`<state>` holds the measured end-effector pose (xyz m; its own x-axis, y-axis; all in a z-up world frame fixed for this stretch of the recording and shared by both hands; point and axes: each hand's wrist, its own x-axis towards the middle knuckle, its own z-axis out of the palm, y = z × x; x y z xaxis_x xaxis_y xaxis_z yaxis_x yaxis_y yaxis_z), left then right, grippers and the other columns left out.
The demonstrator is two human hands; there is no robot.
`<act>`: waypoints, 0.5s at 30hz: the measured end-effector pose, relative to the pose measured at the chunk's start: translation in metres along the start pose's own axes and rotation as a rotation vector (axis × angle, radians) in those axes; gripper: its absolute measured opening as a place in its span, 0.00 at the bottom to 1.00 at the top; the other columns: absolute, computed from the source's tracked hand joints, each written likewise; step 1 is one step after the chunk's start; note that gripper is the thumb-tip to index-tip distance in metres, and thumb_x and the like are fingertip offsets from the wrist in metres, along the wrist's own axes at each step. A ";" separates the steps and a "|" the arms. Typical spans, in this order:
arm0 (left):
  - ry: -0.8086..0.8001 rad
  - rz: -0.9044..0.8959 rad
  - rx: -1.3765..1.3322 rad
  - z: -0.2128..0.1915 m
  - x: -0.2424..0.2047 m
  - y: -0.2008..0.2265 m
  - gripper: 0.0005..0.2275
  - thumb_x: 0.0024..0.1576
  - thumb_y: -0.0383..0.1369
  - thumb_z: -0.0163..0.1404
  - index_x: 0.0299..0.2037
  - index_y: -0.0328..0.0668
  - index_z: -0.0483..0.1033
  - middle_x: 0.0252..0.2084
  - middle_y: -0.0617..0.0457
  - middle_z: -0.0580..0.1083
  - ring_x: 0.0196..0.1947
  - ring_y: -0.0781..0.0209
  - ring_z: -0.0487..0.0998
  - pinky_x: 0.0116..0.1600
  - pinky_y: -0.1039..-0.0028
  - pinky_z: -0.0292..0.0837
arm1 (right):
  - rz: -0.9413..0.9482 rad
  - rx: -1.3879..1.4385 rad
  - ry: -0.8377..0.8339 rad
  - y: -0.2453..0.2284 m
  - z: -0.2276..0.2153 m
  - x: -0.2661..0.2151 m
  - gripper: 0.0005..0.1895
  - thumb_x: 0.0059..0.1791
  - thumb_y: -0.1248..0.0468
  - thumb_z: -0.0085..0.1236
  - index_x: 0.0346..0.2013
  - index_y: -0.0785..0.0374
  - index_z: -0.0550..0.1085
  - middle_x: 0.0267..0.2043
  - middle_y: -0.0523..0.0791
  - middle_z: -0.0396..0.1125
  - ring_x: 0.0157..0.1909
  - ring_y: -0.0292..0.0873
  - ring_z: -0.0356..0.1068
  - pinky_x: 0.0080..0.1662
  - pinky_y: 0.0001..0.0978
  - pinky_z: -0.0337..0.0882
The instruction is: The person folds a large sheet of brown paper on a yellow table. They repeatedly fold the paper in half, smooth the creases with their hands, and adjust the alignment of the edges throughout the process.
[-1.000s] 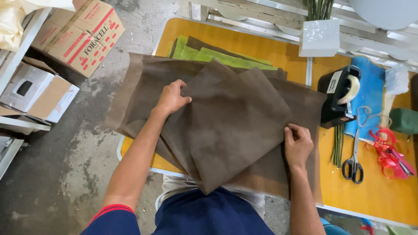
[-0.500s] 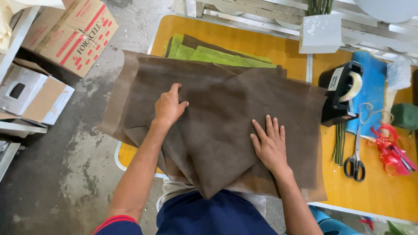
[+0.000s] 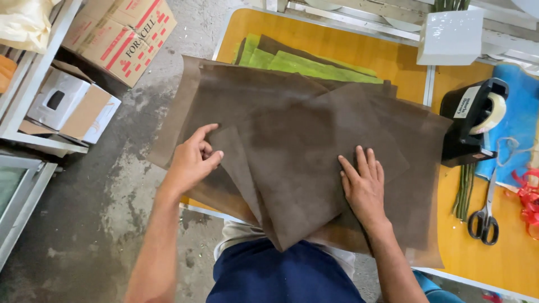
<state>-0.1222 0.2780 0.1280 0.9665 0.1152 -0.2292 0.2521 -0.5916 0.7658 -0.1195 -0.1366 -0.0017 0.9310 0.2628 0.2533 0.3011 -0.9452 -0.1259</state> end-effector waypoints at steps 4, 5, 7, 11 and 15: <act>0.003 0.224 -0.036 0.023 0.008 0.024 0.20 0.52 0.29 0.55 0.57 0.53 0.79 0.24 0.49 0.75 0.26 0.59 0.77 0.36 0.70 0.74 | -0.138 0.269 -0.029 -0.008 0.005 0.002 0.26 0.53 0.70 0.44 0.61 0.42 0.75 0.73 0.49 0.61 0.74 0.56 0.58 0.65 0.46 0.64; -0.044 0.295 -0.033 0.029 0.010 0.039 0.13 0.52 0.30 0.55 0.48 0.50 0.82 0.22 0.49 0.75 0.24 0.57 0.77 0.35 0.69 0.74 | -0.182 0.263 -0.045 -0.006 0.011 0.000 0.26 0.53 0.69 0.42 0.59 0.39 0.75 0.71 0.46 0.63 0.73 0.53 0.59 0.64 0.45 0.64; -0.092 0.370 -0.026 0.041 0.018 0.069 0.08 0.52 0.31 0.55 0.39 0.48 0.85 0.20 0.49 0.75 0.23 0.56 0.76 0.33 0.69 0.74 | -0.223 0.257 -0.057 -0.005 0.018 0.000 0.26 0.54 0.68 0.39 0.58 0.37 0.76 0.68 0.44 0.65 0.73 0.51 0.61 0.64 0.45 0.64; -0.238 0.525 -0.052 0.086 0.053 0.112 0.08 0.52 0.37 0.55 0.37 0.50 0.85 0.27 0.49 0.80 0.30 0.50 0.83 0.38 0.64 0.77 | -0.209 0.273 -0.038 -0.017 0.008 0.000 0.19 0.50 0.59 0.50 0.54 0.40 0.77 0.68 0.47 0.64 0.72 0.55 0.60 0.62 0.50 0.63; -0.375 0.550 -0.061 0.140 0.079 0.139 0.09 0.52 0.40 0.56 0.36 0.48 0.84 0.29 0.50 0.82 0.33 0.52 0.84 0.41 0.64 0.79 | -0.147 0.343 -0.016 -0.025 -0.006 -0.001 0.15 0.48 0.50 0.63 0.47 0.47 0.79 0.58 0.49 0.64 0.67 0.59 0.62 0.57 0.48 0.66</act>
<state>-0.0172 0.0936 0.1326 0.8758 -0.4823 0.0196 -0.2600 -0.4372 0.8610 -0.1292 -0.1149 0.0072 0.8748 0.3966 0.2781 0.4812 -0.7778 -0.4043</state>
